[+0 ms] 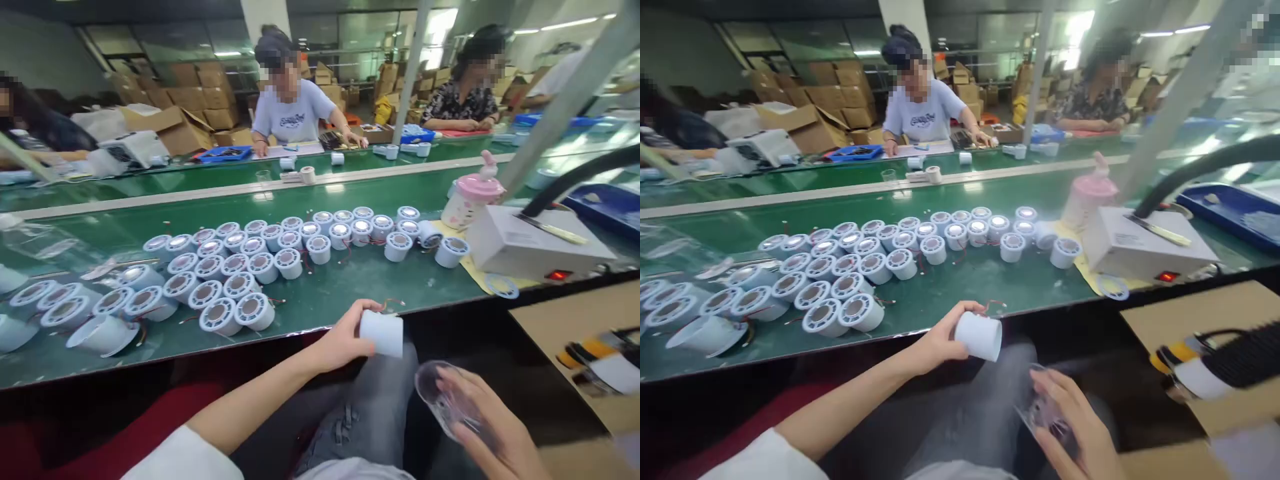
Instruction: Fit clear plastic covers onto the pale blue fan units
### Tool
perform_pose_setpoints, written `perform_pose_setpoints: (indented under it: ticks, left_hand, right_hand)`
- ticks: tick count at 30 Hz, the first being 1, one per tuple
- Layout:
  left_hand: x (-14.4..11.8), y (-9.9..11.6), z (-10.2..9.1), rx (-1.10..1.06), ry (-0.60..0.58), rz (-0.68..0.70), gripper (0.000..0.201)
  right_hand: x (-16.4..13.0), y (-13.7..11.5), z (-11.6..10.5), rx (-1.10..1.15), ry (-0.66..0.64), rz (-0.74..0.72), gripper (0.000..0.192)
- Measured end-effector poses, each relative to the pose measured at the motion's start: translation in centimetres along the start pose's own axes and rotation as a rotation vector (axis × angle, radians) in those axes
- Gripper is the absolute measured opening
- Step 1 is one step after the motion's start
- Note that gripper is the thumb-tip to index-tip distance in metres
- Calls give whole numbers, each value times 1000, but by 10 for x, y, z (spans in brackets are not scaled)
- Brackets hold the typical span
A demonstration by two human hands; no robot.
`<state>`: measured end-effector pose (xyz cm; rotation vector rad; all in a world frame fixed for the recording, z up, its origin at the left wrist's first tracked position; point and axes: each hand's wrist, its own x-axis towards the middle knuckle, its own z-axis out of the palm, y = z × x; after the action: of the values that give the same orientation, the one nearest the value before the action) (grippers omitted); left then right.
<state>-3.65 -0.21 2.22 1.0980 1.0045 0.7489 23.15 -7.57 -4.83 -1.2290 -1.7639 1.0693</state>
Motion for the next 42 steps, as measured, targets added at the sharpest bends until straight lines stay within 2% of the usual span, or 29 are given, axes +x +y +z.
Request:
perform_pose_setpoints:
  ticks: [2, 4, 6, 9, 11, 14, 17, 19, 21, 23, 25, 27, 29, 31, 35, 39, 42]
  left_hand:
    - [11, -11, 11, -213, -94, -107, 50]
    - [20, -22, 20, -284, -186, -217, 46]
    - [25, -31, 26, -315, -261, -303, 45]
    - [27, -34, 30, -289, -345, -320, 38]
    - [24, -28, 30, -133, -391, -228, 36]
    - [18, -13, 30, 352, -423, 31, 32]
    - [14, -3, 31, 768, -475, 214, 32]
    - [14, 0, 30, 878, -552, 291, 39]
    - [14, 1, 30, 885, -594, 343, 44]
    - [14, 1, 29, 859, -538, 360, 39]
    - [14, -1, 28, 801, -421, 372, 32]
    - [15, -5, 27, 711, -319, 418, 38]
    - [17, -13, 27, 643, -275, 479, 53]
    - [20, -22, 27, 614, -257, 526, 62]
    - [23, -38, 27, 599, -224, 538, 60]
    - [23, -45, 24, 622, -232, 533, 61]
    - [24, -48, 20, 653, -266, 567, 62]
  right_hand:
    - [5, -10, 7, -244, 45, -99, 46]
    - [11, -21, 8, -414, 72, -176, 50]
    - [16, -30, 6, -561, 85, -253, 53]
    - [21, -38, 4, -714, 90, -287, 56]
    - [22, -42, 4, -770, 82, -247, 55]
    - [25, -46, 5, -808, 36, -144, 50]
    - [29, -48, 1, -691, -75, -59, 45]
    - [32, -48, -3, -595, -133, -49, 43]
    - [34, -46, -6, -557, -156, -67, 37]
    - [34, -44, -7, -529, -161, -84, 25]
    - [33, -44, -7, -431, -163, -67, 12]
    - [31, -46, -6, -264, -157, -20, 11]
    - [29, -49, -6, -127, -124, 39, 16]
    - [26, -52, -5, -79, -78, 76, 18]
    - [22, -53, 1, -94, -55, 118, 15]
    - [19, -50, 8, -113, -2, 129, 14]
    - [18, -49, 8, -29, 21, 144, 17]
